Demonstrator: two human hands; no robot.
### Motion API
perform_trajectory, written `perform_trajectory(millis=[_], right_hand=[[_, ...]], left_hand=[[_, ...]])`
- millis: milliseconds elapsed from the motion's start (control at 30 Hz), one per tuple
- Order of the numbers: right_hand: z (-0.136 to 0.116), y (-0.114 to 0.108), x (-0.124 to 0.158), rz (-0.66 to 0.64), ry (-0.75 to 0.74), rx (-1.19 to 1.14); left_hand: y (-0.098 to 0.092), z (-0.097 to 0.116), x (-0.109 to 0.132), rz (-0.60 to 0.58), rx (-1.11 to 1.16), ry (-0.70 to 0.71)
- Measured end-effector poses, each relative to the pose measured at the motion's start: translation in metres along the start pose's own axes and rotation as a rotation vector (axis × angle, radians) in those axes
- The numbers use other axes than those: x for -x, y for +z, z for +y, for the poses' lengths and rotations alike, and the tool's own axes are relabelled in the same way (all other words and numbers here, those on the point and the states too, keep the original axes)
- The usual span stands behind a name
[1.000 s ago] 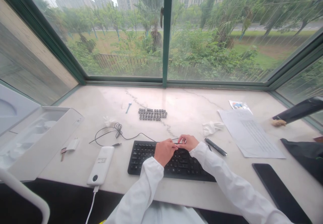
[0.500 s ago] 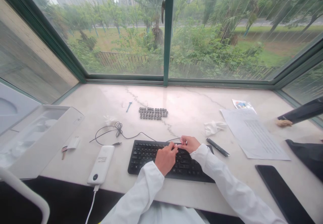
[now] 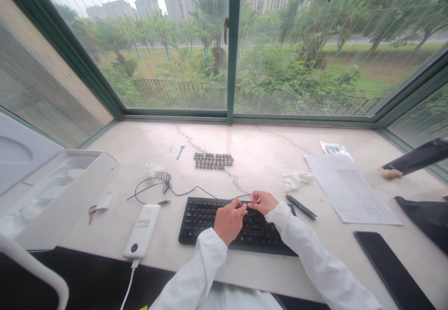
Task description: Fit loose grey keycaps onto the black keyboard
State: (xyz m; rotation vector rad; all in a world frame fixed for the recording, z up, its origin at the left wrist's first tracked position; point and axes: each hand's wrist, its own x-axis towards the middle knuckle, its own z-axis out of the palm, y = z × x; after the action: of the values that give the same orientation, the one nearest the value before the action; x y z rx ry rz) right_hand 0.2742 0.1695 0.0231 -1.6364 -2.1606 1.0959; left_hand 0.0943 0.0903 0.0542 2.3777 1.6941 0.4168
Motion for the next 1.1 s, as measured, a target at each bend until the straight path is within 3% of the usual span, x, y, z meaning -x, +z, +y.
perform_trajectory(millis=[200, 400, 567, 667, 800, 933, 1100], right_hand=[[-0.004, -0.004, 0.034, 0.307, 0.065, 0.012], [0.000, 0.017, 0.071, 0.343, 0.000, 0.112], [-0.002, 0.018, 0.074, 0.290, -0.005, 0.134], [-0.007, 0.002, 0.063, 0.264, -0.002, 0.175], [-0.017, -0.025, 0.034, 0.291, -0.041, 0.235], [-0.025, -0.046, -0.010, 0.284, -0.069, 0.306], [-0.031, -0.060, -0.074, 0.217, -0.011, 0.392]], left_hand=[[-0.008, -0.005, 0.036, 0.149, 0.064, -0.054], [0.001, -0.010, 0.094, 0.184, 0.184, -0.056], [0.009, -0.023, 0.128, 0.267, 0.018, -0.160], [0.016, -0.034, 0.136, 0.354, -0.029, -0.139], [0.030, -0.048, 0.139, 0.446, -0.003, -0.010], [0.041, -0.057, 0.144, 0.491, 0.037, 0.075], [0.043, -0.061, 0.151, 0.571, 0.090, 0.014]])
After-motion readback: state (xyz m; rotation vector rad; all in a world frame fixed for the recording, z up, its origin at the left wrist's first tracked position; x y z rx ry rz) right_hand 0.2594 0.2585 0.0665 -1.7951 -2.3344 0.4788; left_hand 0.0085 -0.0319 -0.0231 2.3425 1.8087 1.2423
